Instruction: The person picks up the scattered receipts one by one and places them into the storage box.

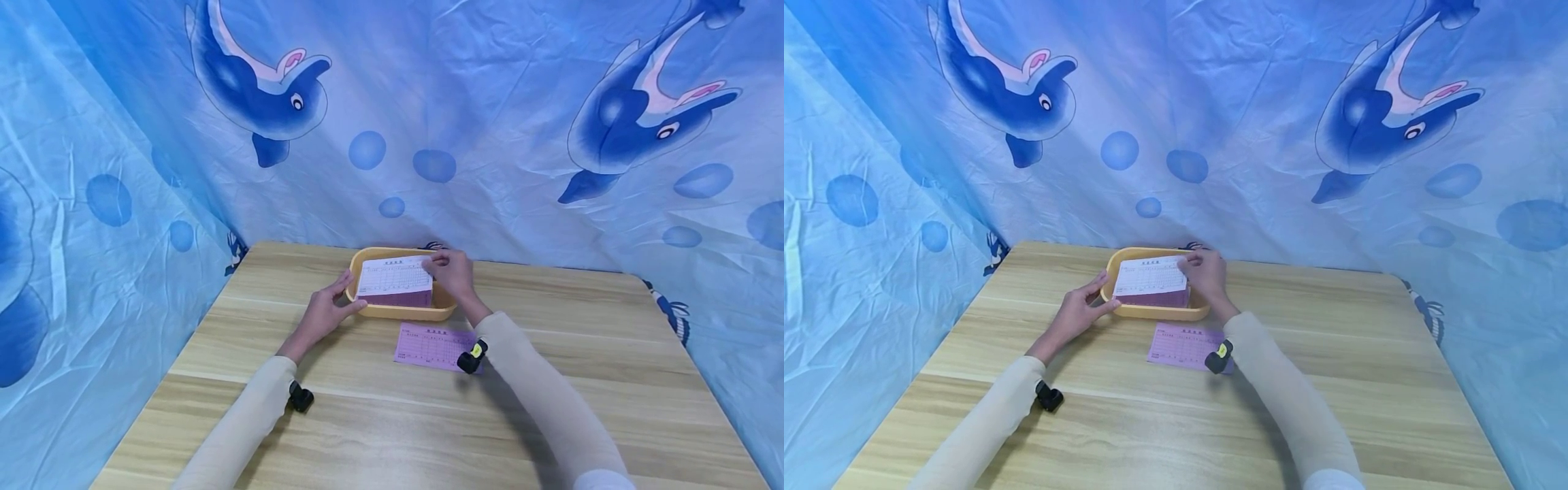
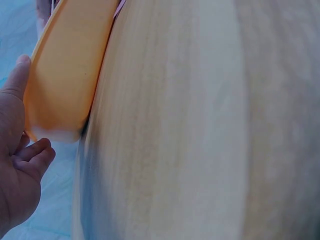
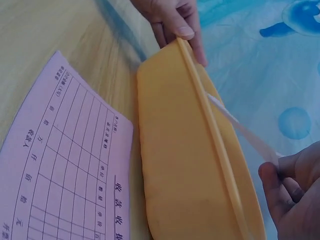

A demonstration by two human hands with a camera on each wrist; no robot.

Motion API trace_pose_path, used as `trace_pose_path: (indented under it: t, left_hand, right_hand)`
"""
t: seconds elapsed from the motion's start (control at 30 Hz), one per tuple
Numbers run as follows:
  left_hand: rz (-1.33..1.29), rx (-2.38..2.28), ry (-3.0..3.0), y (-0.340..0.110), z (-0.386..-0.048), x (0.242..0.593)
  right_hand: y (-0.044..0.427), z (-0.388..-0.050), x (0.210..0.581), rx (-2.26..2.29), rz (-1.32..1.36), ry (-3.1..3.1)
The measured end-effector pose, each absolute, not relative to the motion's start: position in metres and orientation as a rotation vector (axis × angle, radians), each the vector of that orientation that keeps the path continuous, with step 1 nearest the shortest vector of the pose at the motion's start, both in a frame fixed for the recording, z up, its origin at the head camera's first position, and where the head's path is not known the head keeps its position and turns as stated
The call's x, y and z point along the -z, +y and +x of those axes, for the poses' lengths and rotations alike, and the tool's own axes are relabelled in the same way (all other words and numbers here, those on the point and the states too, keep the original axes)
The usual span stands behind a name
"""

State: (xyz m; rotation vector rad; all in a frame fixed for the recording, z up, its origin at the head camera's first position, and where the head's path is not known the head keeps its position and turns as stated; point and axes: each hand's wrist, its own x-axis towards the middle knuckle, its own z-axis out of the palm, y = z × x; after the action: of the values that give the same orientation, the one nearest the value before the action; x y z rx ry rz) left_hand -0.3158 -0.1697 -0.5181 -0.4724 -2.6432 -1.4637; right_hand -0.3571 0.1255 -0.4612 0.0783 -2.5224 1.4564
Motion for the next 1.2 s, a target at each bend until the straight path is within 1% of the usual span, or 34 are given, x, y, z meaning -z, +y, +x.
trace_pose_path:
  t: [0.5,0.77,0.97,1.2]
  left_hand:
    - [-0.455,1.453,-2.64,-0.169,-0.317,0.518]
    - [-0.444,1.445,-2.654,-0.169,-0.317,0.519]
    - [-0.454,1.44,-2.652,-0.168,-0.316,0.518]
    - [-0.432,1.441,-2.654,-0.168,-0.316,0.517]
  right_hand:
    - [0.11,-0.359,0.467,-1.295,0.081,-2.655]
    - [0.108,-0.357,0.469,-1.314,0.039,-2.714]
    - [0.118,-0.355,0.467,-1.428,0.085,-2.691]
    - [0.136,-0.347,0.455,-1.539,0.235,-2.624]
